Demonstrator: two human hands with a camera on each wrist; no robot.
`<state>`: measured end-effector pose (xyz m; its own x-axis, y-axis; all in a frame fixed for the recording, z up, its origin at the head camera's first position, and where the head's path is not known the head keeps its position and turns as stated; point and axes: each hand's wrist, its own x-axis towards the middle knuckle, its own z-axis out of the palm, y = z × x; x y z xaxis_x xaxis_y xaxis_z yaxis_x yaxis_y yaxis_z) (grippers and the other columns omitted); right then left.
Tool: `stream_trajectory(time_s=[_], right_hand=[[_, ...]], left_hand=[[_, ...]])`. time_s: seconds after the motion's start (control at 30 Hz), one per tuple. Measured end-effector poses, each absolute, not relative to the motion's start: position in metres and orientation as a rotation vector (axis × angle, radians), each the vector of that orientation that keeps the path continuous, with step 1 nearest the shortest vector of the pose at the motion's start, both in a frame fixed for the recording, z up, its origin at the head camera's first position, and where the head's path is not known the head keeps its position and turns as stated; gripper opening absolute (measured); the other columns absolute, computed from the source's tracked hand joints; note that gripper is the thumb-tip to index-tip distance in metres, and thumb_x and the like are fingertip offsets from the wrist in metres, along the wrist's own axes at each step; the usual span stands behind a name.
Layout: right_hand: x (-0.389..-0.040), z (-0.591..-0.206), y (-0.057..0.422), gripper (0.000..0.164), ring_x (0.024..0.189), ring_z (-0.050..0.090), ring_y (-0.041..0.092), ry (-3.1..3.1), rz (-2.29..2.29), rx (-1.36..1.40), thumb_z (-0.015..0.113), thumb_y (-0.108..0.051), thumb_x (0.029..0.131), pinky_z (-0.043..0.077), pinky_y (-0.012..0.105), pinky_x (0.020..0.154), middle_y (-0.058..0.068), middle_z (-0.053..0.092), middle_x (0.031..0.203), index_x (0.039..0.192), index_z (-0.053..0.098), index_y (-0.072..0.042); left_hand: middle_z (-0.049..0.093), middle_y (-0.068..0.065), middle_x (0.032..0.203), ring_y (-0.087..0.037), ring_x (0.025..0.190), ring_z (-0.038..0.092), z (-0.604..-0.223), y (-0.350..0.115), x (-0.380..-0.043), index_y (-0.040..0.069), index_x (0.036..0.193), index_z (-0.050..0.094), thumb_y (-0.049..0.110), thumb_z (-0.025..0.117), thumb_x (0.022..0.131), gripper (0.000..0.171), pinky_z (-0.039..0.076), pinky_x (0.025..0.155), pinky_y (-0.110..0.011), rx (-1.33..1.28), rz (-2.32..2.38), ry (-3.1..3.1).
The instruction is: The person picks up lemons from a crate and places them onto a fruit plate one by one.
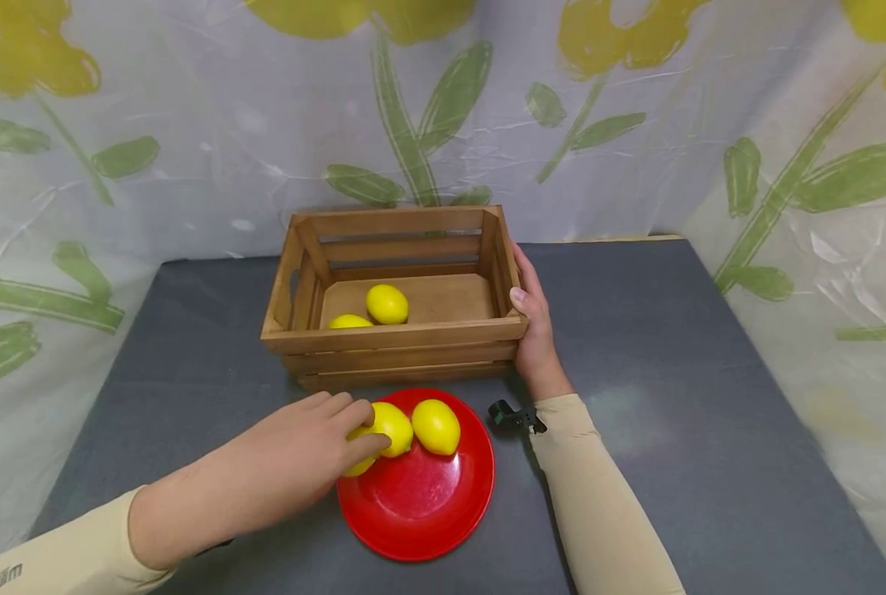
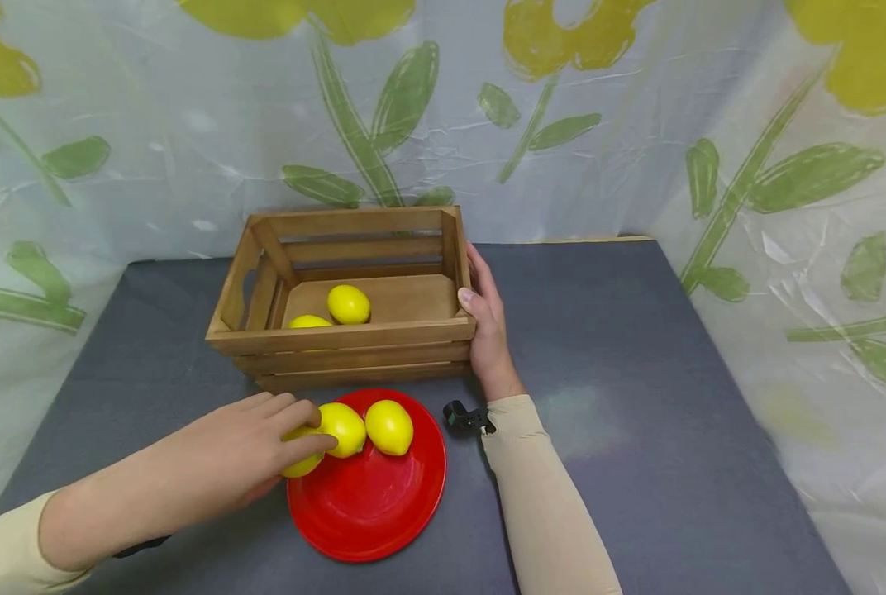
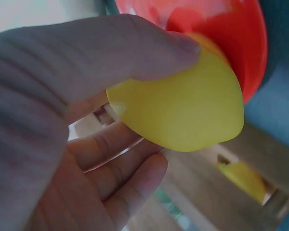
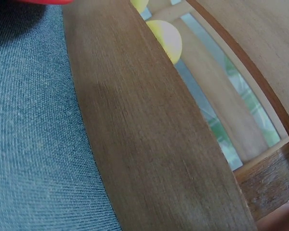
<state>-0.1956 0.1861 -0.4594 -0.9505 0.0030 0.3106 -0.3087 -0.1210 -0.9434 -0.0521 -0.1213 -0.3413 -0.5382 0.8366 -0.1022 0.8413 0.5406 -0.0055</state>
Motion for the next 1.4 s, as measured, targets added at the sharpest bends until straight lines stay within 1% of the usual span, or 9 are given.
stream_trajectory(time_s=[0.17, 0.3, 0.47, 0.7, 0.93, 1.17, 1.4], right_hand=[[-0.197, -0.461, 0.183, 0.075, 0.154, 0.038, 0.023, -1.912, 2.195, 0.358, 0.044, -0.048, 0.093, 0.025, 0.062, 0.127, -0.014, 0.038, 0.172, 0.167, 0.040, -0.036], [-0.196, -0.464, 0.181, 0.075, 0.155, 0.038, 0.023, -1.923, 2.200, 0.356, 0.044, -0.049, 0.093, 0.026, 0.061, 0.127, -0.016, 0.037, 0.172, 0.167, 0.039, -0.038], [-0.198, -0.462, 0.183, 0.074, 0.154, 0.038, 0.028, -1.928, 2.183, 0.371, 0.043, -0.048, 0.094, 0.026, 0.063, 0.126, -0.014, 0.037, 0.172, 0.167, 0.039, -0.037], [-0.199, -0.462, 0.185, 0.075, 0.153, 0.039, 0.028, -1.922, 2.174, 0.365, 0.043, -0.046, 0.094, 0.026, 0.063, 0.126, -0.012, 0.038, 0.172, 0.167, 0.040, -0.035], [-0.199, -0.461, 0.187, 0.075, 0.154, 0.038, 0.028, -1.940, 2.150, 0.373, 0.042, -0.046, 0.094, 0.025, 0.064, 0.127, -0.011, 0.037, 0.173, 0.168, 0.039, -0.034], [-0.197, -0.459, 0.187, 0.075, 0.154, 0.038, 0.024, -1.957, 2.142, 0.354, 0.042, -0.050, 0.094, 0.025, 0.063, 0.126, -0.013, 0.037, 0.172, 0.167, 0.038, -0.038], [-0.196, -0.460, 0.188, 0.075, 0.153, 0.038, 0.025, -1.937, 2.163, 0.356, 0.043, -0.049, 0.093, 0.025, 0.063, 0.126, -0.013, 0.038, 0.172, 0.167, 0.039, -0.037]], left_hand=[[0.064, 0.002, 0.110, -0.015, 0.097, 0.054, -0.355, -0.122, -0.042, 0.024, 0.132, 0.072, 0.026, 0.100, 0.076, 0.062, 0.055, 0.085, -0.032, 1.462, -0.136, 2.655], [0.066, 0.002, 0.115, -0.015, 0.102, 0.056, -0.360, -0.119, -0.037, 0.025, 0.134, 0.071, 0.032, 0.101, 0.074, 0.067, 0.056, 0.085, -0.032, 1.438, -0.143, 2.585], [0.066, 0.001, 0.118, -0.015, 0.106, 0.056, -0.368, -0.115, -0.033, 0.026, 0.136, 0.072, 0.036, 0.101, 0.074, 0.069, 0.055, 0.085, -0.031, 1.441, -0.150, 2.573], [0.063, -0.001, 0.116, -0.016, 0.106, 0.055, -0.377, -0.112, -0.029, 0.024, 0.132, 0.072, 0.037, 0.100, 0.075, 0.065, 0.054, 0.088, -0.031, 1.529, -0.182, 2.601], [0.061, -0.002, 0.115, -0.016, 0.105, 0.055, -0.380, -0.109, -0.031, 0.024, 0.132, 0.071, 0.039, 0.101, 0.073, 0.068, 0.055, 0.088, -0.031, 1.531, -0.202, 2.608], [0.062, -0.002, 0.116, -0.017, 0.103, 0.056, -0.382, -0.106, -0.031, 0.024, 0.134, 0.072, 0.039, 0.101, 0.074, 0.069, 0.058, 0.090, -0.032, 1.520, -0.210, 2.610], [0.062, -0.002, 0.117, -0.017, 0.105, 0.056, -0.384, -0.104, -0.032, 0.025, 0.135, 0.071, 0.043, 0.101, 0.072, 0.072, 0.058, 0.091, -0.033, 1.508, -0.233, 2.592]])
